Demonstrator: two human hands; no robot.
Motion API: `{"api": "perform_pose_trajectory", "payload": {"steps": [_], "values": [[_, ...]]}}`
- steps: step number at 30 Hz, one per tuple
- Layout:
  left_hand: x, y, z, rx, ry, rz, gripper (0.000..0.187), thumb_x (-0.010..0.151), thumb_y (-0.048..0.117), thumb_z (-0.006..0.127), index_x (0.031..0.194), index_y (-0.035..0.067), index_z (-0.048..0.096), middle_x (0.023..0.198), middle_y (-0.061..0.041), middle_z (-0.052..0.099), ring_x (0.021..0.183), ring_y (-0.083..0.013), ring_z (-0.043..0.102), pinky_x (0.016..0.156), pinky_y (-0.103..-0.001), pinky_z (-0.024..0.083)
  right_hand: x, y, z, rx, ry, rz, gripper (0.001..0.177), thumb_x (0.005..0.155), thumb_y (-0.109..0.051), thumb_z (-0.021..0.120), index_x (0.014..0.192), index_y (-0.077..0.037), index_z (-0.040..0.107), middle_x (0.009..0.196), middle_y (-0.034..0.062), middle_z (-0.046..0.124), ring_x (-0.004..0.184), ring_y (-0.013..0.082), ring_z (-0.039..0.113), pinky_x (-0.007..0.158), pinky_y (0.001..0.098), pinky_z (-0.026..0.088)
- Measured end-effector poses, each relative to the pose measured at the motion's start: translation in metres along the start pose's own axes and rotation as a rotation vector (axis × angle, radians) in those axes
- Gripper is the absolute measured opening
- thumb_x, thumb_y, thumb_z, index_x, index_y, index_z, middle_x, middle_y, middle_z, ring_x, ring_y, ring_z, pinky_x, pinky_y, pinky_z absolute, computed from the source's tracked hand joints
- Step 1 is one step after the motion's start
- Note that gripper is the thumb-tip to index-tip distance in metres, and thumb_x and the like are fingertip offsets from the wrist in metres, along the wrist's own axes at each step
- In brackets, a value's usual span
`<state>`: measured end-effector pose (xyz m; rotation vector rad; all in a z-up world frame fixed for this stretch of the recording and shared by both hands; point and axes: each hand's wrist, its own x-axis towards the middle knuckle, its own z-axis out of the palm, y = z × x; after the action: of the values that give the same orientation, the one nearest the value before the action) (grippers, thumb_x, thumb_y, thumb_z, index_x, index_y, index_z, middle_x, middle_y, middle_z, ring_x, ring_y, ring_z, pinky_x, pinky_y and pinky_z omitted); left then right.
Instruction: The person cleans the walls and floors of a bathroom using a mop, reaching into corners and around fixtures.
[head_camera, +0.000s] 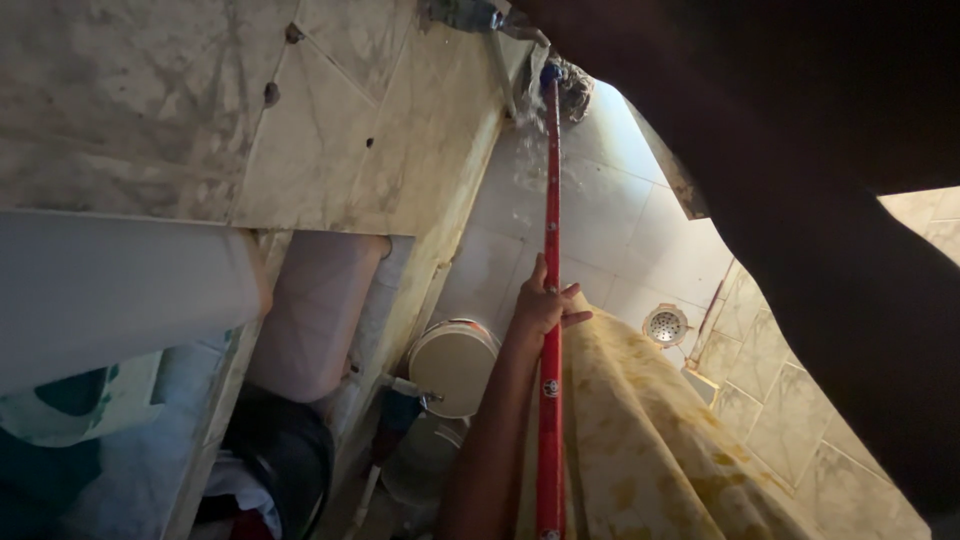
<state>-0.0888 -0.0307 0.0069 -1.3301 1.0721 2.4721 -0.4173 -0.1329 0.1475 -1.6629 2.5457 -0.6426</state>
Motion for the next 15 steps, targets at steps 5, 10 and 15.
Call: {"api": "perform_pose_trajectory", "payload": {"steps": [5,10,15], "values": [[0.004,-0.008,-0.001,-0.014,0.024,0.0,0.087,0.098,-0.008,0.044,0.167,0.026,0.004,0.14,-0.017,0.039,0.133,-0.0419,0.053,0.077,-0.045,0.063,0.011,-0.009,0.019,-0.138,0.028,-0.048,0.015,0.096,-0.018,0.068,0.094,-0.004,0.073,0.079,0.0162,0.069,0.068,0.0326,0.069,0.056,0.0481,0.054],[0.004,-0.007,-0.001,-0.028,0.002,-0.005,0.096,0.09,-0.018,0.042,0.166,0.027,0.005,0.153,-0.023,0.033,0.138,-0.0327,0.053,0.079,-0.042,0.063,0.018,-0.027,0.041,-0.348,0.15,0.06,0.013,0.09,-0.015,0.068,0.086,-0.006,0.076,0.074,0.016,0.07,0.065,0.0326,0.07,0.05,0.0472,0.055],[-0.004,-0.001,0.003,-0.078,-0.013,0.048,0.091,0.091,-0.018,0.038,0.166,0.022,0.005,0.169,-0.016,0.014,0.143,-0.0351,0.049,0.081,-0.04,0.063,-0.02,-0.023,0.049,-0.11,0.117,0.144,0.025,0.105,-0.025,0.064,0.124,-0.009,0.067,0.105,0.0233,0.067,0.092,0.0396,0.069,0.074,0.0544,0.056]]}}
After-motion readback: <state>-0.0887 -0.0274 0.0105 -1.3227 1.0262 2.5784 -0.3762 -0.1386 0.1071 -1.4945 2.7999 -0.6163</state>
